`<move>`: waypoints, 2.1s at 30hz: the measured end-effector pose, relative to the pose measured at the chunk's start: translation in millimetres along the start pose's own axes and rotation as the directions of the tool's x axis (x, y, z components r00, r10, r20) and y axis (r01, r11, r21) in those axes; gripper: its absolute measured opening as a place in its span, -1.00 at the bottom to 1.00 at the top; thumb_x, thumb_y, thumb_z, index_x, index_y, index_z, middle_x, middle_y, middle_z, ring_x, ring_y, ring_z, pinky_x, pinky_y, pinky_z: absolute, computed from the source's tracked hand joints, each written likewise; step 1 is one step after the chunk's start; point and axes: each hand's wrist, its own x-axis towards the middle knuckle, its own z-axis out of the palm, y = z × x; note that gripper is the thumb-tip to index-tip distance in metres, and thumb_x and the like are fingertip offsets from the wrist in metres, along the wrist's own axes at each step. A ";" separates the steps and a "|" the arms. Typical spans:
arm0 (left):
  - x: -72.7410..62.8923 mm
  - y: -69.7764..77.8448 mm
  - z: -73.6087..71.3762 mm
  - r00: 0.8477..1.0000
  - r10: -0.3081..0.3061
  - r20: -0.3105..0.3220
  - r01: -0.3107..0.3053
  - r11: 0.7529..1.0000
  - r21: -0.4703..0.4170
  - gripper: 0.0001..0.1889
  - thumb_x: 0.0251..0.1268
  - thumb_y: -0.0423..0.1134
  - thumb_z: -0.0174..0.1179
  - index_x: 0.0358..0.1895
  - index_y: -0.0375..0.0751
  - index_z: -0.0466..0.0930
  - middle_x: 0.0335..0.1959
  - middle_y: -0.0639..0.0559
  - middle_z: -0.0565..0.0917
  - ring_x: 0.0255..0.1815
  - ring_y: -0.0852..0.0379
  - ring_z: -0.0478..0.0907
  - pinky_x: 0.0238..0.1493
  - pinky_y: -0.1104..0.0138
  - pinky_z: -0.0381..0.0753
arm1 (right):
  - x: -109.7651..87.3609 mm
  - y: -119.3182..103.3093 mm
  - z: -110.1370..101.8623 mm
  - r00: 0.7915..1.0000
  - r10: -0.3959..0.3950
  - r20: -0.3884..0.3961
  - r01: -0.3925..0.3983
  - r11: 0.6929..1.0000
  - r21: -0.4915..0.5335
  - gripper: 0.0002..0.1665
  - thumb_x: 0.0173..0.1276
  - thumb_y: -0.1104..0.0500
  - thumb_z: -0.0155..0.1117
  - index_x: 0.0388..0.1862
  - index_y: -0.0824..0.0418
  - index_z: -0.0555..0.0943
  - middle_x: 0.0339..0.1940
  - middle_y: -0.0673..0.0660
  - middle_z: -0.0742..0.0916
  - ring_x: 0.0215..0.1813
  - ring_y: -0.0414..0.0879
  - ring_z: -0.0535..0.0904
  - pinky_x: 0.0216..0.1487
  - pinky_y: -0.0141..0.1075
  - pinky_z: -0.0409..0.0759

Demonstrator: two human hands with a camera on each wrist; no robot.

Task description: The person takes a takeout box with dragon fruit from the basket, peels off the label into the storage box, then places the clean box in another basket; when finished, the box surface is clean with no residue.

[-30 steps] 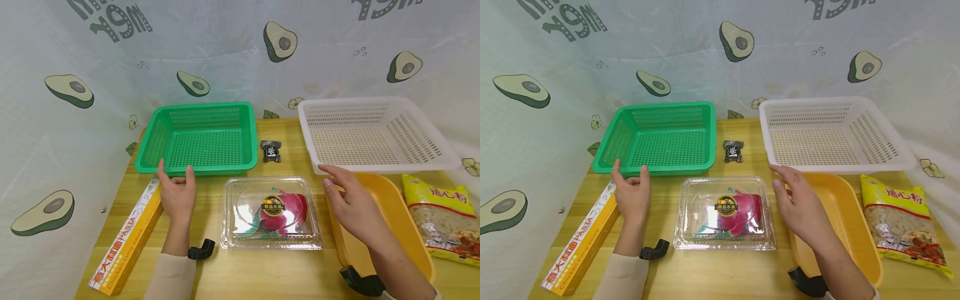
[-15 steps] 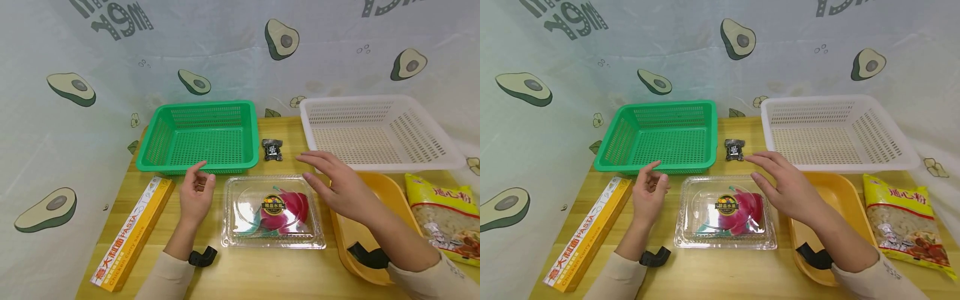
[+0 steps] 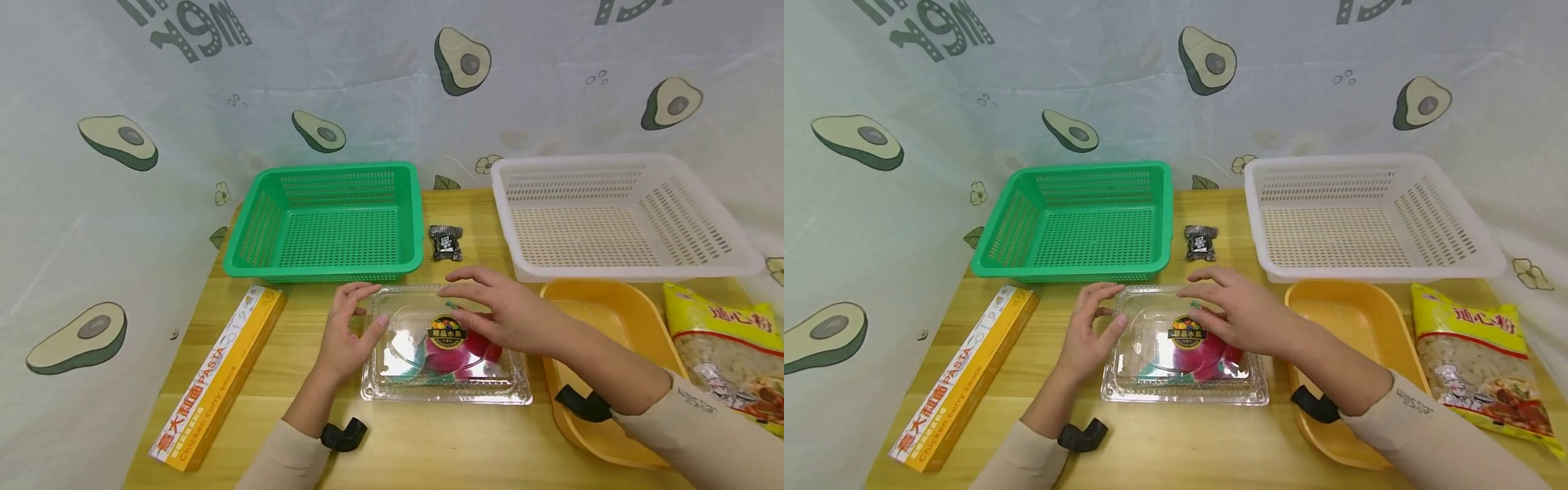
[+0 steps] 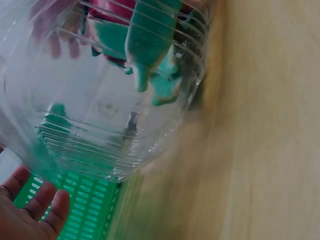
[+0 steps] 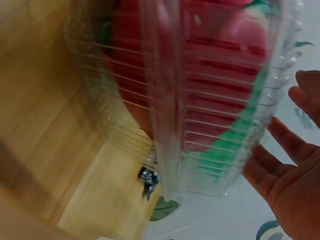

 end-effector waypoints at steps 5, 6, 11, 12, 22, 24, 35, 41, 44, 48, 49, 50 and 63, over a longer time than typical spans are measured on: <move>0.8 -3.8 3.6 1.000 0.003 0.026 -0.002 0.999 -0.038 -0.45 0.34 -0.02 0.25 0.31 -0.20 0.51 0.38 -0.37 0.34 0.38 -0.08 0.34 0.19 0.14 0.47 | 6.3 1.3 9.2 0.998 -0.014 0.068 0.016 1.000 -0.019 -0.60 0.34 0.06 0.45 0.15 0.05 0.71 0.26 0.16 0.66 0.27 0.11 0.60 0.25 0.06 0.64; 1.2 -3.8 4.2 1.000 0.000 0.031 0.002 0.999 -0.042 -0.45 0.34 -0.01 0.25 0.32 -0.21 0.51 0.39 -0.37 0.33 0.39 -0.09 0.33 0.20 0.12 0.46 | 7.2 1.2 10.4 0.996 -0.008 0.083 0.011 1.000 -0.025 -0.60 0.35 0.04 0.44 0.16 0.04 0.71 0.27 0.16 0.65 0.27 0.12 0.59 0.26 0.06 0.63; 1.7 -6.2 6.5 0.998 -0.041 0.051 0.044 0.997 -0.059 -0.47 0.30 -0.09 0.24 0.32 -0.16 0.51 0.44 -0.33 0.31 0.44 -0.16 0.29 0.31 -0.11 0.39 | 10.7 0.1 14.3 0.989 0.000 0.146 0.007 0.999 -0.049 -0.59 0.40 -0.02 0.39 0.20 -0.02 0.69 0.34 0.17 0.62 0.33 0.14 0.56 0.33 0.11 0.58; 1.5 -6.9 7.0 0.997 -0.052 0.056 0.056 0.996 -0.063 -0.48 0.30 -0.11 0.24 0.32 -0.14 0.51 0.44 -0.32 0.31 0.45 -0.17 0.28 0.34 -0.17 0.36 | 11.2 0.0 14.7 0.988 0.002 0.152 0.006 0.999 -0.050 -0.58 0.41 -0.04 0.38 0.21 -0.03 0.69 0.35 0.18 0.61 0.35 0.15 0.55 0.34 0.12 0.56; -1.4 -13.2 10.8 0.985 -0.083 0.149 0.102 0.987 -0.126 -0.53 0.32 -0.27 0.19 0.31 -0.15 0.51 0.50 -0.23 0.30 0.55 -0.25 0.20 0.49 -0.36 0.12 | 12.4 2.0 18.0 0.979 0.023 0.204 -0.016 0.999 -0.040 -0.55 0.41 -0.12 0.36 0.24 -0.11 0.66 0.46 0.20 0.53 0.45 0.22 0.46 0.41 0.24 0.44; -1.4 -14.6 11.5 0.985 -0.069 0.159 0.092 0.985 -0.144 -0.52 0.32 -0.29 0.18 0.31 -0.18 0.49 0.50 -0.27 0.30 0.55 -0.26 0.20 0.51 -0.35 0.09 | 13.0 3.3 18.4 0.976 0.031 0.213 -0.027 0.999 -0.022 -0.58 0.41 -0.11 0.36 0.22 -0.13 0.67 0.47 0.19 0.53 0.46 0.23 0.44 0.42 0.27 0.41; -1.0 -17.7 12.2 0.982 -0.051 0.180 0.082 0.982 -0.169 -0.53 0.29 -0.31 0.13 0.30 -0.17 0.49 0.50 -0.25 0.30 0.58 -0.22 0.19 0.56 -0.32 0.01 | 16.2 7.6 22.3 0.962 0.143 0.232 -0.174 0.977 0.119 -0.85 0.40 -0.02 0.39 -0.08 -0.24 0.66 0.45 0.10 0.53 0.48 0.23 0.40 0.45 0.41 0.22; -2.9 -17.7 12.3 0.980 -0.070 0.188 0.098 0.985 -0.144 -0.54 0.29 -0.29 0.08 0.27 -0.13 0.50 0.51 -0.17 0.29 0.58 -0.22 0.18 0.53 -0.35 0.03 | 17.1 7.2 25.7 0.963 0.161 0.217 -0.189 0.975 0.115 -0.87 0.40 0.00 0.38 -0.21 -0.29 0.62 0.43 0.10 0.55 0.45 0.21 0.43 0.44 0.37 0.24; -3.4 -19.2 12.5 0.979 -0.074 0.188 0.101 0.985 -0.138 -0.54 0.28 -0.29 0.07 0.27 -0.11 0.50 0.51 -0.13 0.29 0.58 -0.21 0.17 0.53 -0.36 0.02 | 17.6 6.3 26.6 0.963 0.168 0.211 -0.193 0.975 0.107 -0.87 0.40 0.00 0.38 -0.24 -0.29 0.61 0.42 0.12 0.56 0.45 0.21 0.44 0.44 0.37 0.25; -3.4 -19.9 12.7 0.980 -0.070 0.187 0.097 0.985 -0.141 -0.54 0.28 -0.30 0.05 0.27 -0.11 0.49 0.51 -0.12 0.30 0.58 -0.21 0.17 0.53 -0.36 0.02 | 17.8 5.7 27.8 0.961 0.181 0.208 -0.204 0.974 0.098 -0.87 0.40 0.00 0.37 -0.28 -0.28 0.59 0.42 0.12 0.56 0.47 0.22 0.43 0.45 0.38 0.23; -3.5 -19.8 12.7 0.980 -0.067 0.186 0.095 0.985 -0.142 -0.54 0.28 -0.31 0.05 0.27 -0.11 0.49 0.51 -0.12 0.30 0.58 -0.21 0.18 0.52 -0.36 0.03 | 17.8 5.7 28.1 0.961 0.184 0.207 -0.207 0.974 0.097 -0.86 0.40 -0.01 0.37 -0.29 -0.28 0.59 0.42 0.12 0.56 0.47 0.21 0.42 0.45 0.38 0.23; -3.4 -19.5 12.7 0.980 -0.066 0.187 0.094 0.985 -0.143 -0.54 0.28 -0.32 0.05 0.26 -0.11 0.49 0.51 -0.12 0.30 0.58 -0.20 0.18 0.52 -0.36 0.03 | 17.9 5.6 28.3 0.960 0.188 0.207 -0.211 0.973 0.096 -0.86 0.40 -0.01 0.37 -0.30 -0.28 0.59 0.42 0.12 0.56 0.48 0.21 0.42 0.45 0.38 0.23; -3.8 -21.5 13.3 0.981 -0.052 0.188 0.082 0.984 -0.160 -0.55 0.28 -0.35 0.04 0.27 -0.16 0.47 0.51 -0.19 0.28 0.58 -0.20 0.17 0.51 -0.34 0.10 | 18.1 6.8 28.3 0.959 0.191 0.208 -0.218 0.969 0.114 -0.86 0.46 0.02 0.31 -0.33 -0.23 0.59 0.41 0.13 0.58 0.47 0.24 0.41 0.44 0.39 0.23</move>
